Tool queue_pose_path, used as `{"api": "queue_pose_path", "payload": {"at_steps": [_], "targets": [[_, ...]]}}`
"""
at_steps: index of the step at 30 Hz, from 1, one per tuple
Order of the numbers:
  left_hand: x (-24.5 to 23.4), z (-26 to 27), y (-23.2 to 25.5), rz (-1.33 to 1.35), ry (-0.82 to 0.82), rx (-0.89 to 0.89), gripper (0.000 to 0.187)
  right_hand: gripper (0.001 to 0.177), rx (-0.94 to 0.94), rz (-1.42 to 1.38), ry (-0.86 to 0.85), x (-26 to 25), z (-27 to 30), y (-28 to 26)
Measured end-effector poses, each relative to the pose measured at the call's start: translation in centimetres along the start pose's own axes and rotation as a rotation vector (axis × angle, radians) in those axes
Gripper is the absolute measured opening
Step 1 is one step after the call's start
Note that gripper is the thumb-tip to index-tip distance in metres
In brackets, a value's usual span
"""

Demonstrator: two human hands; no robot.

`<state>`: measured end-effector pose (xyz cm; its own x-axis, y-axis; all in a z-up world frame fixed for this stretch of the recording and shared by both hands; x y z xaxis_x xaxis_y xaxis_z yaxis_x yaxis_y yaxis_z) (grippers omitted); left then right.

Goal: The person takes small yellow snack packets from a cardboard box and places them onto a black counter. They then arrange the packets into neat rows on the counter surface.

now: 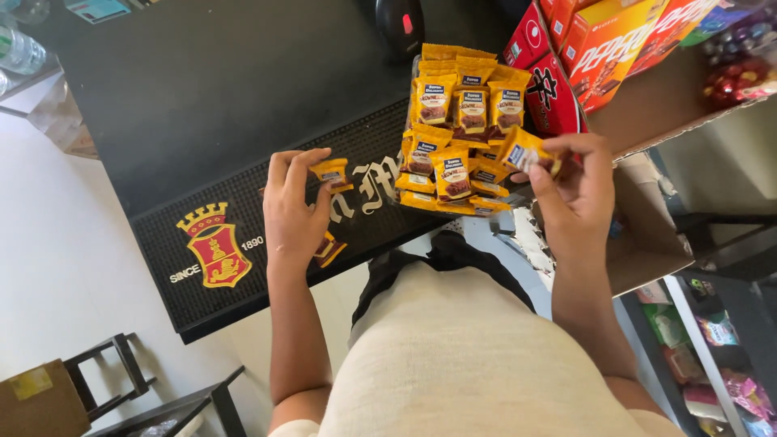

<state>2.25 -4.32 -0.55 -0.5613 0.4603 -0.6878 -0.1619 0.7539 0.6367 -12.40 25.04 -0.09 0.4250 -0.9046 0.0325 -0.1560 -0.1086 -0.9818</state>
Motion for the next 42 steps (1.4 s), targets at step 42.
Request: {"api": "queue_pose_path", "payload": {"at_steps": [42], "targets": [[3.3, -1.1, 9.4, 0.139, -0.223, 0.199, 0.039, 0.024, -0.266, 0.696, -0.111, 1.3, 1.4, -0.6]]}}
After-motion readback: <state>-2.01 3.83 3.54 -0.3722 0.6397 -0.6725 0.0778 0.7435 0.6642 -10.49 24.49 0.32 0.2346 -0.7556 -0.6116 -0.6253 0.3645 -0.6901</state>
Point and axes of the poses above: each hand's wrist, its own z-axis away from the middle knuckle, its own x-axis out of the palm, y = z × x, the point moved 2 cm from there along -z, towards the middle knuckle, and after that the axes turned 1 degree about x, right-handed, at the moved point
